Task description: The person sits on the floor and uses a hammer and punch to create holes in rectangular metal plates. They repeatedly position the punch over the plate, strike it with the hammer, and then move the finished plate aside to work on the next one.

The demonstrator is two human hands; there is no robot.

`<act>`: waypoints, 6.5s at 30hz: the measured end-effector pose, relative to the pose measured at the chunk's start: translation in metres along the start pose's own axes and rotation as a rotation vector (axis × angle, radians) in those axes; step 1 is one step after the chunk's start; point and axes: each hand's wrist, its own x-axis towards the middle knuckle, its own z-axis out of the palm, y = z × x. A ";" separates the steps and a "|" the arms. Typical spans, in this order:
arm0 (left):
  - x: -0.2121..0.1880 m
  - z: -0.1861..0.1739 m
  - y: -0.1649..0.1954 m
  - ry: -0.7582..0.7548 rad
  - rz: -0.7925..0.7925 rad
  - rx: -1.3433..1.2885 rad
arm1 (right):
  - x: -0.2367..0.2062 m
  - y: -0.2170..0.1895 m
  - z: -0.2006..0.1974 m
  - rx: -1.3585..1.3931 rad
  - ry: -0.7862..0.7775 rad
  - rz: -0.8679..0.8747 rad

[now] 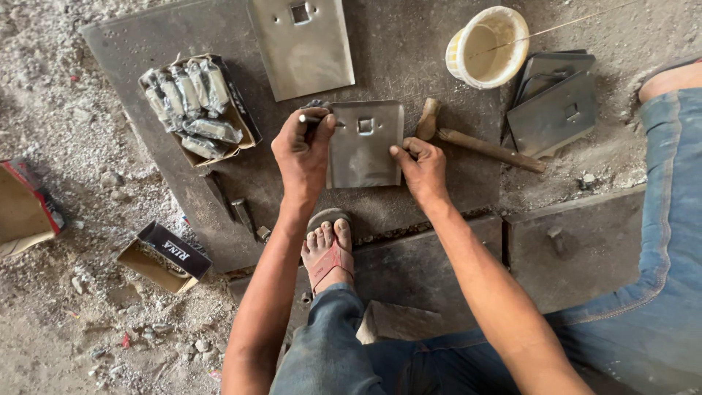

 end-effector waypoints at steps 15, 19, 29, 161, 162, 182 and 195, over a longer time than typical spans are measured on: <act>0.001 -0.003 0.014 -0.145 0.200 0.307 | 0.003 0.010 0.002 0.089 0.005 0.134; 0.002 -0.005 0.016 -0.209 0.265 0.379 | 0.003 0.009 0.001 -0.003 -0.007 0.074; 0.011 -0.007 0.014 -0.294 0.229 0.397 | 0.002 -0.004 -0.001 0.008 -0.014 0.025; -0.039 -0.005 0.047 0.013 0.235 0.006 | -0.019 -0.044 -0.036 0.158 -0.169 0.101; -0.044 -0.011 0.047 0.033 0.196 0.052 | -0.009 -0.048 -0.031 0.066 -0.173 -0.046; -0.094 -0.072 -0.009 -0.260 -0.141 1.186 | -0.001 -0.031 -0.054 -0.310 0.228 -0.321; -0.088 -0.061 0.012 -0.337 -0.210 1.240 | 0.024 0.067 -0.231 0.247 0.773 0.702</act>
